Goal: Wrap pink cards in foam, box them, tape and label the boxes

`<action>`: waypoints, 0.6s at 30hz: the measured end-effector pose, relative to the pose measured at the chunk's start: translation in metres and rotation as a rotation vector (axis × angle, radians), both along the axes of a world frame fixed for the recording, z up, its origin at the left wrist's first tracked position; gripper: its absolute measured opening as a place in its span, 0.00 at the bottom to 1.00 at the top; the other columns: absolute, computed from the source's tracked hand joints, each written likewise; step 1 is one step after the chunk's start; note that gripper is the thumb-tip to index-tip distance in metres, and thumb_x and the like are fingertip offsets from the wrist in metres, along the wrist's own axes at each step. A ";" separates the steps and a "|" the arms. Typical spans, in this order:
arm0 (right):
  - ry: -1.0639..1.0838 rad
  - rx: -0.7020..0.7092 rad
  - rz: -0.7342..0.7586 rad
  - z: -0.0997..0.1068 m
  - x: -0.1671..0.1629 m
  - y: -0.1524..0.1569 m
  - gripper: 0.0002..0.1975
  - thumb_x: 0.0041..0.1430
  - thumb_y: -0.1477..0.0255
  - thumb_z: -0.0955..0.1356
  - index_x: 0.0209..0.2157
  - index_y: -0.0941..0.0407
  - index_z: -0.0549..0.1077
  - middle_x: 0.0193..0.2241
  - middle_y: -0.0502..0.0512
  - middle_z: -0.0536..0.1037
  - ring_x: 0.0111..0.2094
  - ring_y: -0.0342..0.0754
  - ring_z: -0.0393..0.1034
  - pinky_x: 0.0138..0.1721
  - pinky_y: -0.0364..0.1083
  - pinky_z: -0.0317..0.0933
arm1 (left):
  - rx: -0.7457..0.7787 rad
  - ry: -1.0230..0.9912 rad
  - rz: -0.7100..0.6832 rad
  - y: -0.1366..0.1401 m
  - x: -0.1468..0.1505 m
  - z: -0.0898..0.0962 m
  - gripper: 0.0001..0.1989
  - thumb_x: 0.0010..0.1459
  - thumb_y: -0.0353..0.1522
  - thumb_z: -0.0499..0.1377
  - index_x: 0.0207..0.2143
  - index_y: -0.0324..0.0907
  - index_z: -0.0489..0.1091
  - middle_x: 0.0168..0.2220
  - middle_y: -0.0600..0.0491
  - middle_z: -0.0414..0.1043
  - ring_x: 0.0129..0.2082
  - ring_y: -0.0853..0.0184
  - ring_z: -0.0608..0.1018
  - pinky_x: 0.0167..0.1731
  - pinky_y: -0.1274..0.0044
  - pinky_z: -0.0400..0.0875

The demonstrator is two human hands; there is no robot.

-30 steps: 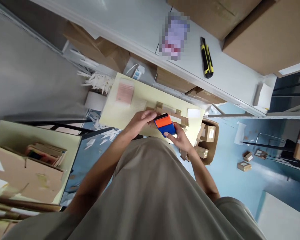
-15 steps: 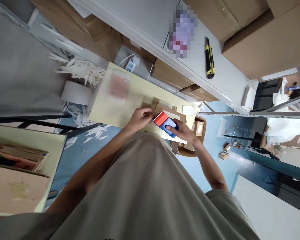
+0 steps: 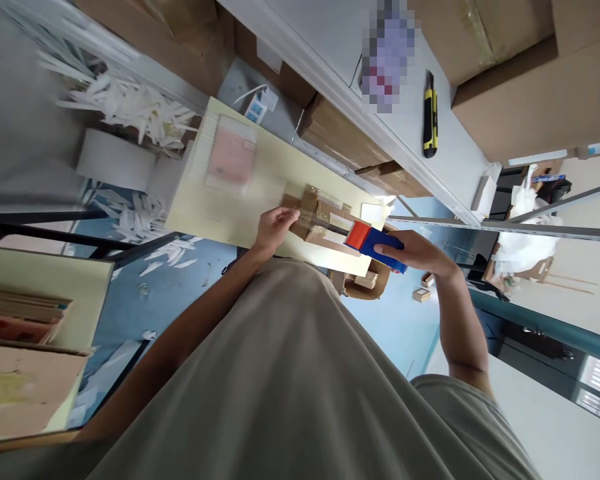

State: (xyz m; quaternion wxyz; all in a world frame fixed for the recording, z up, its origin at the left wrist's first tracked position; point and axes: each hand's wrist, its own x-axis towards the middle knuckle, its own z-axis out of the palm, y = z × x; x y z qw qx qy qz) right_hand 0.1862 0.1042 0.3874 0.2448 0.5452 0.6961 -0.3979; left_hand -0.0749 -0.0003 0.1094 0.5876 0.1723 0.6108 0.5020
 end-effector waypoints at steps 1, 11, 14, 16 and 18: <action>-0.032 -0.025 0.016 0.001 -0.008 -0.001 0.35 0.65 0.33 0.70 0.34 0.54 0.78 0.26 0.53 0.80 0.25 0.47 0.73 0.28 0.48 0.60 | -0.007 -0.021 0.001 0.002 0.003 -0.005 0.18 0.58 0.46 0.73 0.34 0.41 0.80 0.35 0.47 0.85 0.39 0.60 0.83 0.43 0.72 0.76; -0.131 0.129 0.091 -0.022 -0.064 -0.010 0.36 0.66 0.32 0.68 0.30 0.52 0.72 0.26 0.54 0.78 0.29 0.50 0.72 0.33 0.50 0.56 | -0.059 0.016 -0.003 0.011 0.031 -0.042 0.12 0.61 0.41 0.70 0.32 0.43 0.77 0.30 0.53 0.78 0.35 0.65 0.77 0.40 0.74 0.69; -0.158 0.138 0.100 -0.027 -0.069 -0.011 0.36 0.66 0.31 0.67 0.30 0.52 0.71 0.26 0.55 0.78 0.29 0.51 0.72 0.33 0.50 0.56 | -0.067 0.043 -0.014 0.013 0.039 -0.049 0.07 0.61 0.36 0.68 0.31 0.43 0.77 0.31 0.52 0.79 0.36 0.63 0.77 0.41 0.72 0.69; -0.172 0.131 0.106 -0.030 -0.072 -0.012 0.36 0.67 0.32 0.67 0.30 0.52 0.71 0.27 0.55 0.78 0.29 0.51 0.71 0.33 0.50 0.55 | -0.065 0.054 -0.014 0.014 0.045 -0.054 0.06 0.61 0.35 0.66 0.31 0.43 0.77 0.31 0.52 0.79 0.36 0.63 0.78 0.41 0.72 0.70; -0.182 0.127 0.109 -0.031 -0.073 -0.014 0.35 0.68 0.33 0.67 0.29 0.52 0.70 0.27 0.55 0.77 0.29 0.51 0.71 0.34 0.50 0.55 | -0.052 0.078 -0.013 0.013 0.050 -0.059 0.06 0.61 0.36 0.66 0.32 0.43 0.77 0.32 0.52 0.79 0.36 0.63 0.78 0.42 0.72 0.70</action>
